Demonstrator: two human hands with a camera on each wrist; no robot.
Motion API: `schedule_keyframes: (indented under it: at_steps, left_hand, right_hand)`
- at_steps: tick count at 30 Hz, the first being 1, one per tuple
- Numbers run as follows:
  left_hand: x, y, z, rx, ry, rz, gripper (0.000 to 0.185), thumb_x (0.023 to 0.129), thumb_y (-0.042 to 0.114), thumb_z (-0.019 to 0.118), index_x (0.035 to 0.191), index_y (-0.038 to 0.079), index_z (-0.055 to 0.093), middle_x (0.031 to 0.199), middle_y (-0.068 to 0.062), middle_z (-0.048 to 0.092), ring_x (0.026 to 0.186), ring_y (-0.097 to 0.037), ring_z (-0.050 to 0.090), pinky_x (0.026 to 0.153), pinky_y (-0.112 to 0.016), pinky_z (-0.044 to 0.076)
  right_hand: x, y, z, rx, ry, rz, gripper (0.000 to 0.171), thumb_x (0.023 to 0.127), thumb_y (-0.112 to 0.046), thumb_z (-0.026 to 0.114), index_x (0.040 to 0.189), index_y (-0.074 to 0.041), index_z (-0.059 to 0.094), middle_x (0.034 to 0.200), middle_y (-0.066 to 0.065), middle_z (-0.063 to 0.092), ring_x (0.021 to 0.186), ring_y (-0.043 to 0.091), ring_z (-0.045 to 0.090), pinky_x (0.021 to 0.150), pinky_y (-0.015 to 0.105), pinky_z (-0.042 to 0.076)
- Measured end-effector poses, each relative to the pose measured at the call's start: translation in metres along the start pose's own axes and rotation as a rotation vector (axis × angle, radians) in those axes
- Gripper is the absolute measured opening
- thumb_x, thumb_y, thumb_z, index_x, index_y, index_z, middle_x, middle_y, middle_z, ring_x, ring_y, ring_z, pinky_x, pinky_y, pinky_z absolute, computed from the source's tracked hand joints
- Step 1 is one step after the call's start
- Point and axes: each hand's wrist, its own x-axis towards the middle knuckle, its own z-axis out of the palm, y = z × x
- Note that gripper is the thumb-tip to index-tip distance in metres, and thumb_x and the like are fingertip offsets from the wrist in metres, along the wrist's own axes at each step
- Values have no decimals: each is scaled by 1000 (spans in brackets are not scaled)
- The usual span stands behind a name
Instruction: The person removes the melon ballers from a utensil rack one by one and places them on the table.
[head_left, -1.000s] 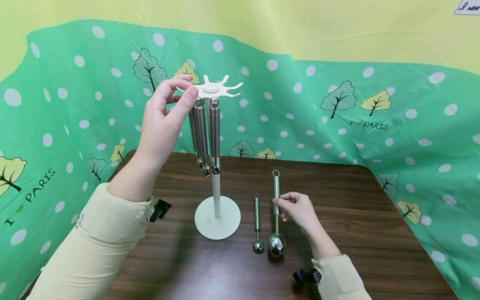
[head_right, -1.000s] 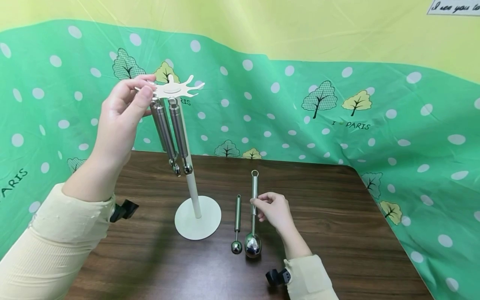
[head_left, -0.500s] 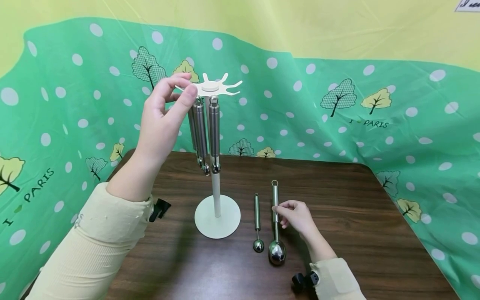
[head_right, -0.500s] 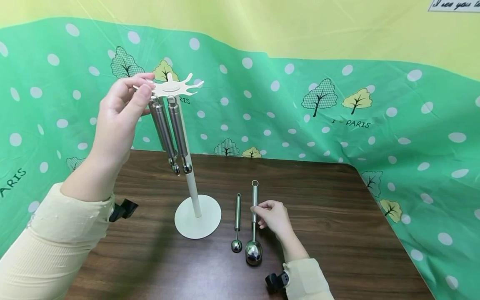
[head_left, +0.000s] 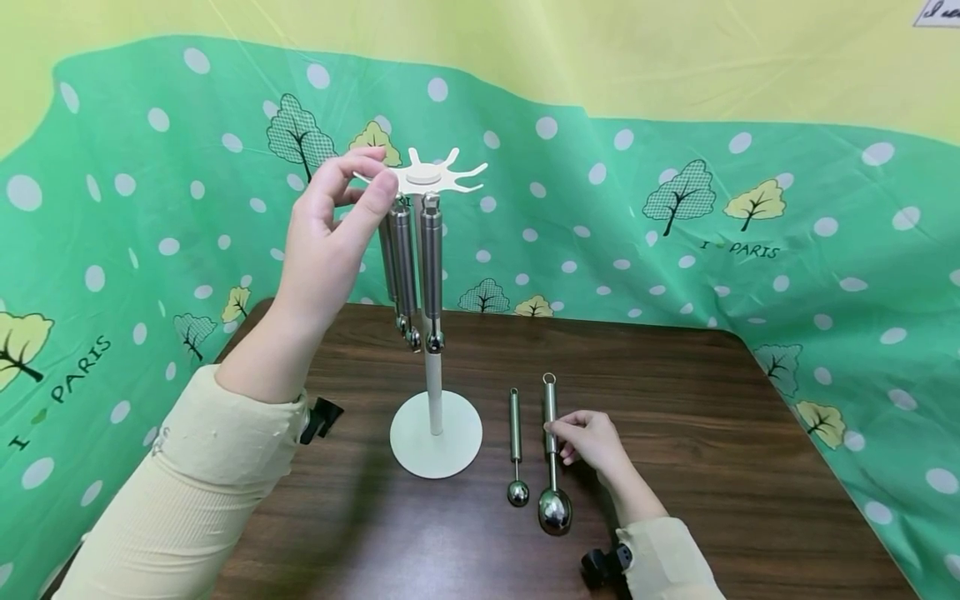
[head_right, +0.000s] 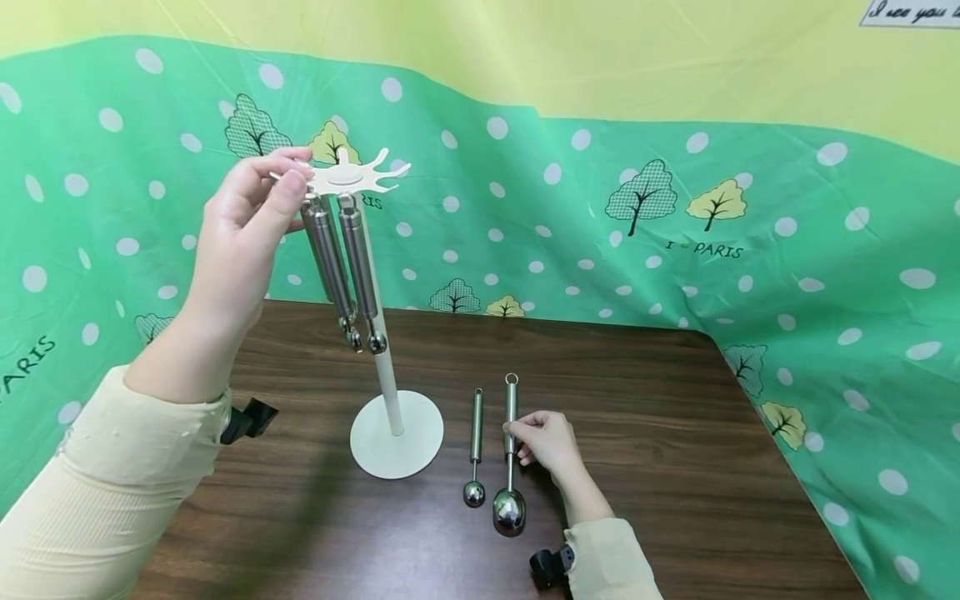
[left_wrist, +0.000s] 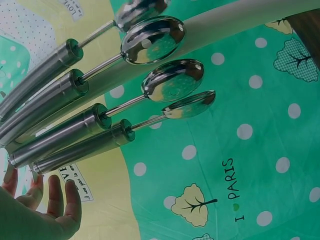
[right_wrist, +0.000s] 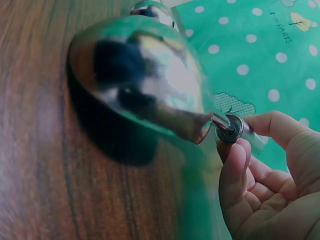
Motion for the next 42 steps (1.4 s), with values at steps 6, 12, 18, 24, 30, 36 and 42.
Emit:
schedule_keyframes:
  at_steps: [6, 12, 18, 24, 30, 36, 42]
  left_hand:
    - [0, 0, 0, 7, 2, 1, 11, 97, 29, 57, 103, 19, 59, 136, 2, 57, 114, -17, 50, 89, -30, 44]
    - [0, 0, 0, 4, 6, 10, 8, 97, 28, 58, 101, 21, 60, 136, 1, 57, 114, -17, 50, 88, -30, 43]
    - [0, 0, 0, 5, 1, 3, 9, 98, 29, 57, 102, 21, 59, 137, 2, 56, 112, -17, 50, 88, -30, 43]
    - [-1, 0, 0, 11, -1, -2, 11, 98, 29, 57, 103, 19, 59, 137, 3, 56, 112, -17, 50, 89, -30, 43]
    - [-1, 0, 0, 7, -4, -7, 11, 98, 29, 57, 103, 20, 59, 137, 3, 56, 110, -18, 50, 88, -31, 44]
    - [-1, 1, 0, 9, -4, -10, 11, 98, 29, 57, 103, 20, 59, 137, 3, 56, 109, -19, 50, 88, -31, 44]
    - [-1, 0, 1, 4, -3, -5, 11, 98, 29, 57, 103, 20, 59, 137, 3, 56, 109, -18, 51, 89, -31, 45]
  right_hand:
    - [0, 3, 0, 6, 3, 21, 23, 86, -11, 71, 94, 10, 66, 63, 0, 59, 47, 7, 54, 47, 22, 51]
    - [3, 8, 1, -8, 8, 40, 23, 85, -13, 72, 92, 8, 67, 60, -1, 59, 46, 7, 54, 46, 22, 51]
    - [4, 9, 1, -12, 2, 57, 25, 84, -14, 73, 93, 9, 68, 59, 1, 59, 45, 7, 55, 46, 23, 52]
    - [4, 8, 2, -18, 6, 72, 26, 84, -14, 74, 93, 9, 68, 60, 3, 59, 46, 8, 57, 47, 25, 53]
    - [5, 9, 4, -35, 25, 87, 26, 84, -16, 74, 92, 7, 68, 59, 4, 62, 45, 8, 59, 48, 25, 55]
    - [6, 10, 4, -40, 27, 85, 26, 84, -16, 75, 92, 7, 68, 59, 4, 63, 46, 8, 60, 48, 25, 55]
    - [6, 10, 4, -50, 24, 85, 27, 82, -17, 79, 91, 7, 69, 60, 5, 63, 47, 10, 61, 49, 26, 55]
